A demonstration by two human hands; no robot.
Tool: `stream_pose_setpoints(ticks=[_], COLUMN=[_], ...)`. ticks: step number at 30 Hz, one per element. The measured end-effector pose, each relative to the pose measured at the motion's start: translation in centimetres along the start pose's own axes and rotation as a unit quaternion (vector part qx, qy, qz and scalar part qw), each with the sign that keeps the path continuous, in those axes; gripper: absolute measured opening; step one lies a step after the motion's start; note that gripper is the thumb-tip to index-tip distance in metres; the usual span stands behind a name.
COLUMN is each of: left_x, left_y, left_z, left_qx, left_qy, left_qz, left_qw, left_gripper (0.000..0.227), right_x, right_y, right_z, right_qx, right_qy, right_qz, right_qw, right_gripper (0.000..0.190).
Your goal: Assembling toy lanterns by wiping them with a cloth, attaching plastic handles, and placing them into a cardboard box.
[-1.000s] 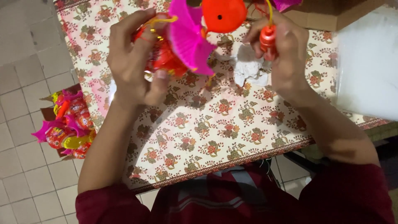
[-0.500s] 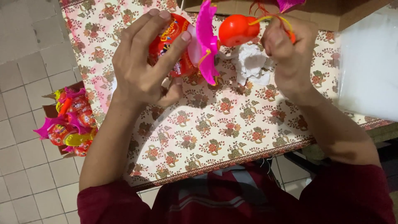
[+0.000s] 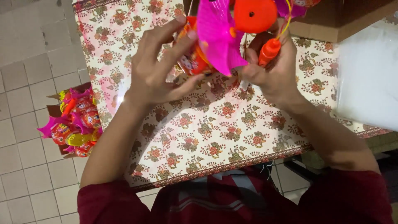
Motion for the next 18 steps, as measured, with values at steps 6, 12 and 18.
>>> stream_pose_setpoints(ticks=[6,12,18], left_x=[1.1,0.2,0.3], left_y=[0.6,0.6,0.4], left_z=[1.0,1.1,0.5], left_qx=[-0.029,0.035,0.059], left_qy=[-0.031,0.052,0.078], left_qz=[0.035,0.001,-0.024], left_qw=[0.998,0.998,0.995], left_gripper=[0.079,0.064,0.061], right_x=[-0.9,0.1,-0.3], right_y=[-0.2,0.4,0.0], right_z=[0.6,0.0,0.6], right_qx=[0.003,-0.030,-0.047], right_qy=[0.079,-0.080,-0.146], right_qz=[0.014,0.004,-0.014], right_qw=[0.997,0.996,0.988], right_gripper=[0.095,0.055,0.046])
Point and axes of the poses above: each hand's wrist, its own y-axis away from the middle knuckle, its own z-axis out of the palm, x = y × z, the point moved 7 cm from there along -y, towards the middle knuckle, and after that the axes turned 9 degrees about -x, right-handed, at the moved point
